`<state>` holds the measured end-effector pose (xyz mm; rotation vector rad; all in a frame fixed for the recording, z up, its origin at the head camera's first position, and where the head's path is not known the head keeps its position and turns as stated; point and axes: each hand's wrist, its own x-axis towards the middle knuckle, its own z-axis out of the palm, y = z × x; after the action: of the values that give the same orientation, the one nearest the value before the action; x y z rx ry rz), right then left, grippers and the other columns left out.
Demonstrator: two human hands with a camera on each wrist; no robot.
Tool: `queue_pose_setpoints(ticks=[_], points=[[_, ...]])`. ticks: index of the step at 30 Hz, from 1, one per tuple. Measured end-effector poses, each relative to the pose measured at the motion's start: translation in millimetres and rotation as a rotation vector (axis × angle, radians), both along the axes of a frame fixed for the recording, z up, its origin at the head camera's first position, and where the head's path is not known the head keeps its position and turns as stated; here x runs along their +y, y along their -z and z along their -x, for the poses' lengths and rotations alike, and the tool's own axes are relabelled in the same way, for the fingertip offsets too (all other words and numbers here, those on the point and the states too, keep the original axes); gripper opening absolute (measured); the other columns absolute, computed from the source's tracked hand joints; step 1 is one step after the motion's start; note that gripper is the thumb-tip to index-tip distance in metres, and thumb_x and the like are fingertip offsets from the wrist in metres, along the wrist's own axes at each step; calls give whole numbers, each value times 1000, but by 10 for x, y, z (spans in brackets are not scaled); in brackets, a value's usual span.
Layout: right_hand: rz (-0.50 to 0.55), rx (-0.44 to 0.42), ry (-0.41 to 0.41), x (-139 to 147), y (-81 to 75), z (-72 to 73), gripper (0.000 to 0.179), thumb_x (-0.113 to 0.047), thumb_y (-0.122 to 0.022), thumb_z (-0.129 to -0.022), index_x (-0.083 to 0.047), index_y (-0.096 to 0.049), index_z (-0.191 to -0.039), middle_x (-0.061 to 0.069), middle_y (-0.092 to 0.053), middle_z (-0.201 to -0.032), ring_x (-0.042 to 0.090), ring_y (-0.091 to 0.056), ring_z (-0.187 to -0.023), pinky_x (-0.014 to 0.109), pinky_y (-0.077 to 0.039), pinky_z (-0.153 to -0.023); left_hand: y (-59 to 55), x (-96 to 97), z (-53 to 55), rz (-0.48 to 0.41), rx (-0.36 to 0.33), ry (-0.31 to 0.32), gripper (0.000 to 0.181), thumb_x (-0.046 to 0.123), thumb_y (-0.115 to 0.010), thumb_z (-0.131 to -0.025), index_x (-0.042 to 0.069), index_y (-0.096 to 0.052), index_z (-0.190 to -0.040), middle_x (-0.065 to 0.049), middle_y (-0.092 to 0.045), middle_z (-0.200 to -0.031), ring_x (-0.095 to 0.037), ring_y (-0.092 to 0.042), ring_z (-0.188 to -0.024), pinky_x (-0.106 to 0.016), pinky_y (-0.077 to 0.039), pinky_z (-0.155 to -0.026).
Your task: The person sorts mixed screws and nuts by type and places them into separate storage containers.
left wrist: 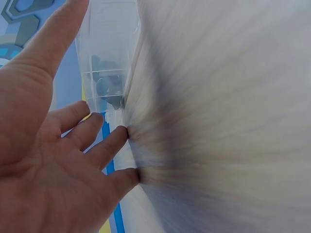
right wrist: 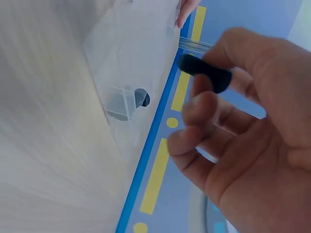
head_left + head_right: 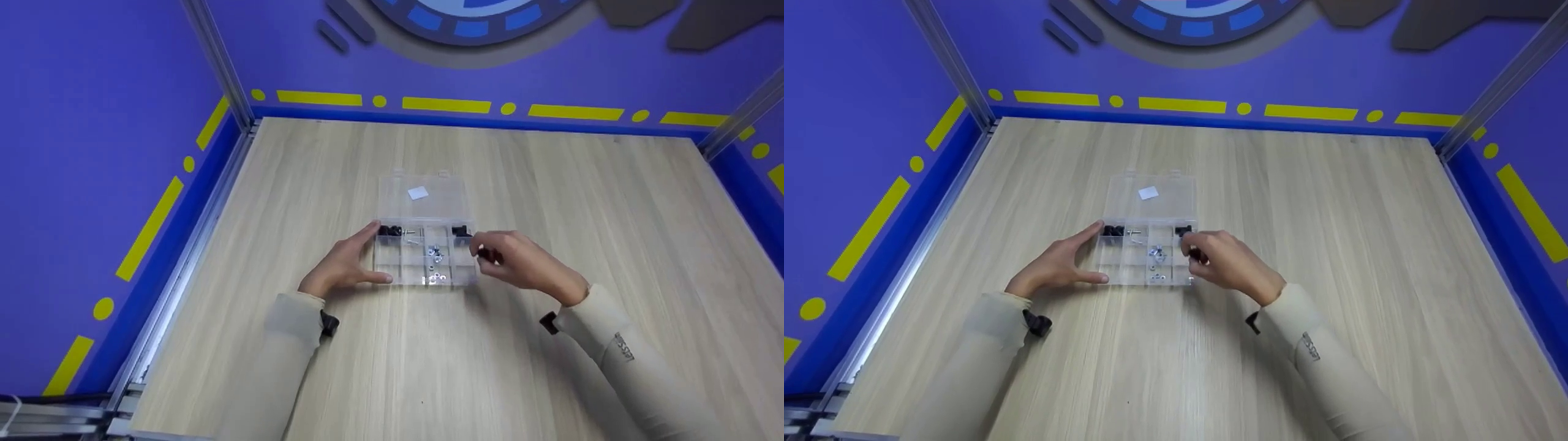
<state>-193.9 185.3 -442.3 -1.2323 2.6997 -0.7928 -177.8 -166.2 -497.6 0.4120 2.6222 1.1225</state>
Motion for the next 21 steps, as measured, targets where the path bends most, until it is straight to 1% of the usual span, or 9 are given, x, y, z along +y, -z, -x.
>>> queue_pose_setpoints(ticks=[5, 10, 12, 16, 18, 21], points=[[68, 17, 11, -82, -22, 143, 13, 1, -70, -93, -11, -70, -98, -2, -66, -86, 10, -55, -69, 27, -50, -59, 9, -7, -7, -2, -7, -12, 116, 38, -92, -77, 12, -21, -165, -4, -19, -170, -22, -19, -156, -35, -18, -127], [103, 20, 65, -141, 5, 283, 9, -3, -72, -94, -6, -73, -102, 1, -72, -98, 13, -63, -82, 34, -55, -65, 12, -2, -7, -16, -11, -16, 117, 37, -93, -76, 11, -21, -165, -4, -18, -170, -22, -19, -156, -35, -17, -127], [99, 26, 98, -164, 23, 332, 11, -3, -72, -95, -5, -72, -106, 3, -73, -100, 15, -64, -83, 35, -55, -66, 11, 1, -5, -19, -13, -17, 117, 37, -93, -76, 11, -22, -165, -4, -18, -170, -23, -19, -156, -35, -17, -127], [65, 33, 184, -204, 68, 413, 16, -5, -71, -97, -4, -70, -113, 7, -75, -103, 19, -65, -78, 35, -54, -66, 10, 4, 1, -15, -14, -15, 116, 37, -93, -76, 11, -22, -164, -3, -19, -170, -22, -19, -156, -35, -17, -127], [49, 37, 225, -220, 95, 446, 17, -6, -72, -96, -4, -71, -113, 7, -76, -103, 21, -66, -76, 37, -54, -66, 10, 3, 2, -14, -13, -14, 116, 37, -93, -76, 11, -22, -165, -3, -19, -170, -22, -19, -156, -35, -17, -127], [28, 53, 260, -234, 146, 494, 13, -6, -72, -96, -6, -73, -109, 6, -76, -102, 21, -67, -82, 41, -54, -69, 10, 3, 3, -15, -11, -11, 117, 37, -93, -76, 11, -22, -165, -4, -19, -170, -23, -19, -156, -35, -17, -127]])
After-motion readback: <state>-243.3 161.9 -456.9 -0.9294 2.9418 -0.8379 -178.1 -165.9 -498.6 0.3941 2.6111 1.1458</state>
